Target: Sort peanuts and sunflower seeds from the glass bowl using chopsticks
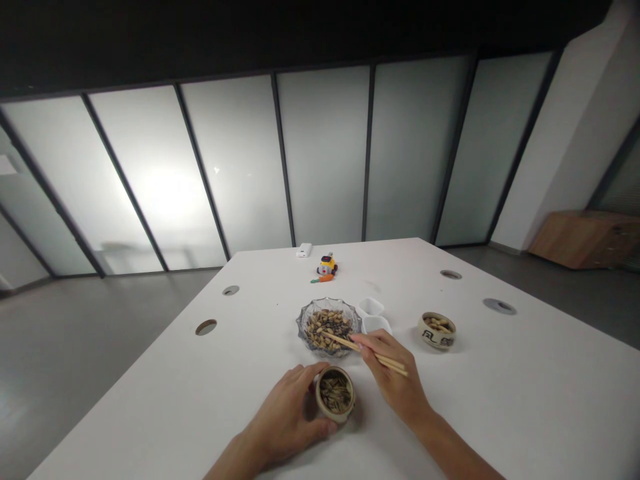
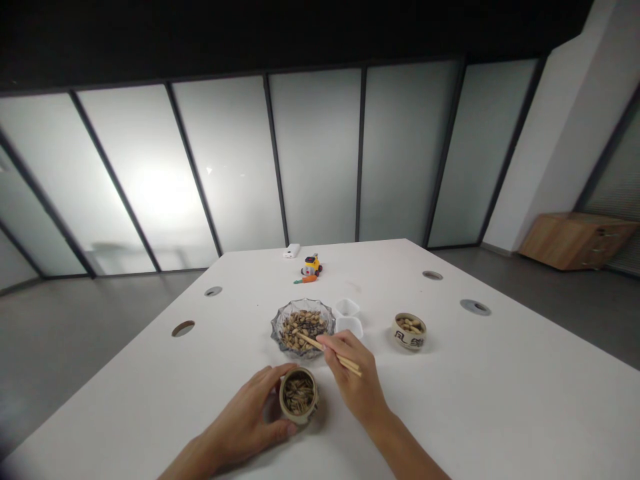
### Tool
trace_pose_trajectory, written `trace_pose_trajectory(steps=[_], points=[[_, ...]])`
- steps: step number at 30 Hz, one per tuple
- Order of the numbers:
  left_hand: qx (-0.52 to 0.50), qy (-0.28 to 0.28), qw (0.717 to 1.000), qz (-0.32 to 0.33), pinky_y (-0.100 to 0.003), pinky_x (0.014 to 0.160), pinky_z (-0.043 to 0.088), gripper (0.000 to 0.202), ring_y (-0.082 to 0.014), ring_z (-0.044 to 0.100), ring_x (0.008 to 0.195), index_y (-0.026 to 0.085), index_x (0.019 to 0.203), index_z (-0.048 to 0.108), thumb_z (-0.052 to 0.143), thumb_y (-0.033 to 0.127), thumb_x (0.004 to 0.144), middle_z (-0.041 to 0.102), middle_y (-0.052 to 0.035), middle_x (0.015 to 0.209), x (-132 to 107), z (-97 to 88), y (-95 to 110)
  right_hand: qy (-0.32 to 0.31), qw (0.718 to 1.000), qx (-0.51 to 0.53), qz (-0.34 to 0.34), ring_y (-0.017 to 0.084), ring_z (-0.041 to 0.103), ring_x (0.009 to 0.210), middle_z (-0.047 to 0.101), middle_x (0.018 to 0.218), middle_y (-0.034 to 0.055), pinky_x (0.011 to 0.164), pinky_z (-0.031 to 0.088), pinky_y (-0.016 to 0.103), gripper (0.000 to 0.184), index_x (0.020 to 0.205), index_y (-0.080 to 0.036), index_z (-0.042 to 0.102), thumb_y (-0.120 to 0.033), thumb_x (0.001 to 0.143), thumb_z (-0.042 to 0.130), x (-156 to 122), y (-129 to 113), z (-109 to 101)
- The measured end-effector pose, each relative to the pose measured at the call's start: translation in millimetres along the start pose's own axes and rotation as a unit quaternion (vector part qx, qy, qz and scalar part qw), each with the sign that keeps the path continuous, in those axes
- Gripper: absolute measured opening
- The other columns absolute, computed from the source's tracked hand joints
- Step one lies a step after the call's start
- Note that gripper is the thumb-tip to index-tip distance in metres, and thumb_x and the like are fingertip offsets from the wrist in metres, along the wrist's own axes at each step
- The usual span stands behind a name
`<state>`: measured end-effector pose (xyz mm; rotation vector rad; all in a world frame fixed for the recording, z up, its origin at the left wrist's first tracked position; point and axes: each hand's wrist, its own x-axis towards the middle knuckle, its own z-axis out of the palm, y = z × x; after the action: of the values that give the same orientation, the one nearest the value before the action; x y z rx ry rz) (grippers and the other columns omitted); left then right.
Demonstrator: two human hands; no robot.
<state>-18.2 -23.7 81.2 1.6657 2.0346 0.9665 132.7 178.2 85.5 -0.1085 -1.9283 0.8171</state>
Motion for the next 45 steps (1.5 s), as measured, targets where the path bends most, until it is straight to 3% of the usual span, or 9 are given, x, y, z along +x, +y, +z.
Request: trace_pose_trajectory(steps=[21, 31, 38, 45], points=[[-0.003, -0.004, 1.000, 0.011, -0.045, 0.108, 0.048, 0.073, -0.0352, 0.064, 0.121, 0.028, 0.146, 0.056, 0.079, 0.063, 0.086, 0.069, -0.0106, 0.137, 1.2, -1.7, 4.4, -0.008, 1.000, -0.002, 0.001, 0.020, 0.076, 0.080, 0.078, 0.093, 0.0062, 0.073, 0.061, 0.028, 0.024, 0.111, -0.023, 0.083, -0.024, 0.105, 0.061, 2.8, -6.0, -3.8], [-0.013, 0.010, 0.999, -0.041, -0.046, 0.111, 0.048, 0.070, -0.0351, 0.064, 0.123, 0.026, 0.143, 0.060, 0.086, 0.047, 0.082, 0.071, -0.0105, 0.136, 0.6, -1.9, 4.4, 0.055, 0.996, -0.047, 0.046, 0.023, 0.076, 0.084, 0.079, 0.096, 0.0073, 0.071, 0.059, 0.031, 0.024, 0.109, -0.024, 0.082, -0.033, 0.106, 0.060, 12.7, 1.1, -23.7], [-0.009, 0.009, 0.999, -0.041, -0.045, 0.112, 0.049, 0.071, -0.0352, 0.063, 0.124, 0.026, 0.144, 0.060, 0.086, 0.051, 0.083, 0.070, -0.0112, 0.138, 1.7, -2.2, 3.2, 0.005, 1.000, -0.007, 0.009, 0.022, 0.076, 0.082, 0.079, 0.093, 0.0069, 0.073, 0.061, 0.030, 0.024, 0.109, -0.023, 0.083, -0.031, 0.106, 0.060, 9.3, -7.1, -12.0], [-0.009, 0.010, 0.999, -0.041, -0.044, 0.111, 0.049, 0.071, -0.0354, 0.064, 0.125, 0.027, 0.143, 0.061, 0.086, 0.053, 0.082, 0.071, -0.0106, 0.138, 2.5, -2.3, 4.8, -0.016, 1.000, 0.020, 0.018, 0.022, 0.075, 0.080, 0.078, 0.091, 0.0076, 0.071, 0.062, 0.030, 0.025, 0.109, -0.022, 0.083, -0.031, 0.105, 0.061, 6.0, -9.0, -7.4]])
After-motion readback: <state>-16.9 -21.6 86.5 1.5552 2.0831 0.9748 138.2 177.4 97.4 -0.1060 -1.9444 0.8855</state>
